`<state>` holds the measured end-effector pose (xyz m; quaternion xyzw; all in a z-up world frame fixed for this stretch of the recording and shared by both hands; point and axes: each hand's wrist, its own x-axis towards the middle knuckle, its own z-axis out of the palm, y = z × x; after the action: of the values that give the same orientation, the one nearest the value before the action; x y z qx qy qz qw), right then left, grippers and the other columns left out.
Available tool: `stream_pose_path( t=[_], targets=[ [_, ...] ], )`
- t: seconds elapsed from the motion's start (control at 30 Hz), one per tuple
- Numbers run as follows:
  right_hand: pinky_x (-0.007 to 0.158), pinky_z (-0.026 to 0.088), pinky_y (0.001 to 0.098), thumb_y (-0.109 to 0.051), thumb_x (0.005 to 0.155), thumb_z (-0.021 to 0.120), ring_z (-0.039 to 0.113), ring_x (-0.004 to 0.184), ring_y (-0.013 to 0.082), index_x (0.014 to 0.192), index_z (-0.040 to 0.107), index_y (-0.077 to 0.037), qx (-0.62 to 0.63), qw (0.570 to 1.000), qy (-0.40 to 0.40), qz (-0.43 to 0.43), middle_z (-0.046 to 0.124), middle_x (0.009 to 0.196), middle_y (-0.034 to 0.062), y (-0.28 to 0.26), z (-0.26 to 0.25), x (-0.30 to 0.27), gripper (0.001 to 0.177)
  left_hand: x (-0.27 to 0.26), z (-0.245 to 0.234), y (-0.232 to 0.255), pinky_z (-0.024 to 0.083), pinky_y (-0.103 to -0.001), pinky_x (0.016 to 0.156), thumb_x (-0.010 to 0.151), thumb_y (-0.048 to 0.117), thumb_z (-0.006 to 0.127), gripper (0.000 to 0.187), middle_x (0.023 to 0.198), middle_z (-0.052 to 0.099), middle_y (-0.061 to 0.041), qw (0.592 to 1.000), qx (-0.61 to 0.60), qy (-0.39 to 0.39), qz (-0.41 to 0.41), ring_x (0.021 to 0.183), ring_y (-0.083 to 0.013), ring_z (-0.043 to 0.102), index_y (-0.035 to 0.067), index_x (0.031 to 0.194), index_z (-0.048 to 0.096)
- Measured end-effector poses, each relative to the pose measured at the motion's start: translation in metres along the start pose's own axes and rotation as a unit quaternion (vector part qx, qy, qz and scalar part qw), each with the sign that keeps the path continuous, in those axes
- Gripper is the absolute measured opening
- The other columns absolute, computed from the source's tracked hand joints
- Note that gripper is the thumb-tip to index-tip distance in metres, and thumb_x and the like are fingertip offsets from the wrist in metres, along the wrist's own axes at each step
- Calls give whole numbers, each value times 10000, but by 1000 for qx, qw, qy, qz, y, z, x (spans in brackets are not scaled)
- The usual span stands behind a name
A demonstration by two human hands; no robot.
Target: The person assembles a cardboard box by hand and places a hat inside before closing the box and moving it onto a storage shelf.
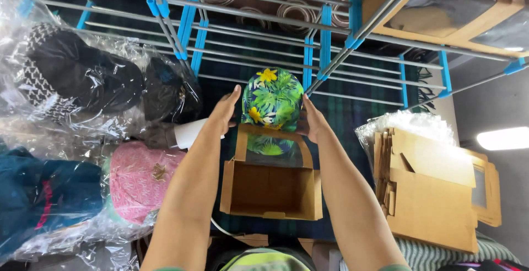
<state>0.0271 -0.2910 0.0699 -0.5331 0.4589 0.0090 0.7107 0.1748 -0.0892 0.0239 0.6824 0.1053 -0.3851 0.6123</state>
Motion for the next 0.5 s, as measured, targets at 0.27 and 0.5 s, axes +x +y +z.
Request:
stream_pose_path(
  t=[0.27,0.5],
  targets=[
    [1055,377,604,-726,782,755,430,1293,363,1550,380,-121,66,998,-12,11,444,1430,159,33,-18,69,1047,11,20,0,184,-659,1205,740,724,812,1185,1659,251,-235,996,-67,-11,-54,1536,-445,211,73,1603,327],
    [886,453,631,-577,721,878,497,1126,308,1329,592,-142,150,989,-17,9,545,1254,85,35,-16,79,800,40,16,-16,77,-730,1175,719,524,961,1156,1633,242,-302,991,-131,-12,-31,1519,-510,185,-16,1552,369]
  ],
)
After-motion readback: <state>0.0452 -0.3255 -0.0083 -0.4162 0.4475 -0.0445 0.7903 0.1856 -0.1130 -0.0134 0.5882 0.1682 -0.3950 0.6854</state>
